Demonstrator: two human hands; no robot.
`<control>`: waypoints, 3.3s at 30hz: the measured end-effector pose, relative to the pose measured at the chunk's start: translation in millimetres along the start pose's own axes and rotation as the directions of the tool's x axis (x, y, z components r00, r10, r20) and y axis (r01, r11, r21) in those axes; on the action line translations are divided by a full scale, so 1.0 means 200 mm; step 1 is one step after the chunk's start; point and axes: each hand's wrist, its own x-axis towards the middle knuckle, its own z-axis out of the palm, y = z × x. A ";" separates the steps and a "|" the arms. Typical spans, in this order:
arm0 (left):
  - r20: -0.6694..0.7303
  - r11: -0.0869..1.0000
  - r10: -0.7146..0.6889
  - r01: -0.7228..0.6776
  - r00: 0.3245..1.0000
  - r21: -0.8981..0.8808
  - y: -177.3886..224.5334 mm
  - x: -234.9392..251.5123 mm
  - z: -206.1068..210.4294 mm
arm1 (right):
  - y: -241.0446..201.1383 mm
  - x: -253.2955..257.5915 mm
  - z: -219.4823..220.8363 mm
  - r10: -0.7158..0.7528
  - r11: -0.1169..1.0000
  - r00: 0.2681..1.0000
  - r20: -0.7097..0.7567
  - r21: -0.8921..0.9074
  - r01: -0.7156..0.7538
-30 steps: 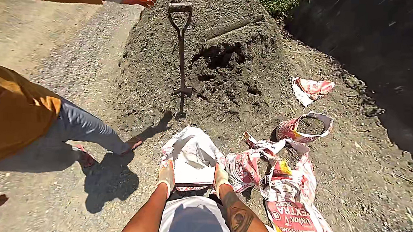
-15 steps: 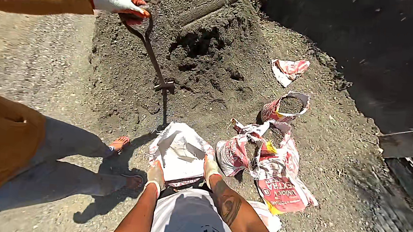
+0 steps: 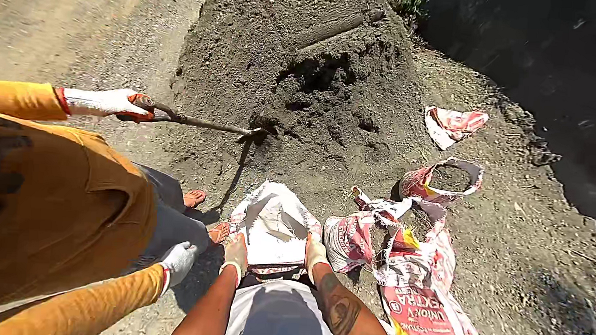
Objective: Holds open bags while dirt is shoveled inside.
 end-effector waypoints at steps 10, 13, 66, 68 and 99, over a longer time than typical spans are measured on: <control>-0.016 0.997 -0.026 0.025 1.000 -0.072 0.01 -0.04 0.00 | -0.04 0.01 -0.03 -0.055 0.989 0.998 0.030 -0.133 0.059; -0.016 0.998 -0.019 0.018 1.000 -0.062 0.00 -0.05 0.00 | -0.03 0.02 -0.02 -0.031 0.997 0.999 0.020 -0.072 0.032; -0.029 0.956 -0.288 0.285 0.957 -0.074 0.20 0.48 0.43 | -0.38 0.75 0.18 0.050 0.989 0.999 0.020 -0.142 -0.046; -0.026 0.960 -0.280 0.280 0.960 0.012 0.22 0.58 0.40 | -0.44 0.76 0.28 0.038 0.974 0.999 0.020 -0.224 -0.033; 0.218 0.964 -0.158 0.103 0.963 0.244 0.25 1.39 0.43 | -0.77 1.16 0.72 0.071 0.914 0.995 0.069 -0.405 -0.038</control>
